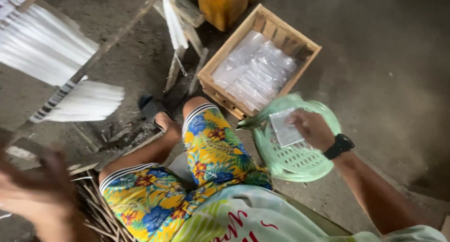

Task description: Manually packaging bundles of white candles into clear plastic bags in a workshop setting.

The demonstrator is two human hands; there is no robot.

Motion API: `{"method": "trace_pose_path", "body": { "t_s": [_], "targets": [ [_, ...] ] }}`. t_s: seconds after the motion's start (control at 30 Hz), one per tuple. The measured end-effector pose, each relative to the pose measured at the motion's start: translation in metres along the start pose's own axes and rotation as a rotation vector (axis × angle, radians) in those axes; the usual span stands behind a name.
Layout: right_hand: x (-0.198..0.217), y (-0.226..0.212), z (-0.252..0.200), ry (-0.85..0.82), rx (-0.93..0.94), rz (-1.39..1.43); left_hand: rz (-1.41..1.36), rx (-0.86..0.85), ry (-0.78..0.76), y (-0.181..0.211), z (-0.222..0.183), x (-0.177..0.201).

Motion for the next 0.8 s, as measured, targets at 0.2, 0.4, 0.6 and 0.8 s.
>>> {"method": "trace_pose_path", "body": {
  "t_s": [0.2,0.4,0.6,0.8],
  "targets": [
    [-0.023,-0.177,0.092,-0.300,0.597,0.101,-1.065,0.009,-1.229,0.130,-0.048,0.049],
    [-0.059,-0.251,0.108,-0.240,1.112,-0.052,-1.292,0.178,-1.303,0.095,-0.127,0.021],
    [-0.071,-0.272,0.112,-0.184,1.180,-0.183,-1.305,0.612,-1.283,0.027,-0.141,0.027],
    [-0.086,-0.267,0.108,-0.275,1.151,-0.183,-1.383,0.667,-1.141,0.003,-0.137,0.025]
  ]
}}
Point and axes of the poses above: each hand's wrist, its own z-axis towards the middle knuckle, its own x-axis out of the back of the hand, y = z × x, the point moved 4 cm from there along z, towards the middle knuckle, and after that the axes turned 15 degrees about x, right-handed, at the moved point
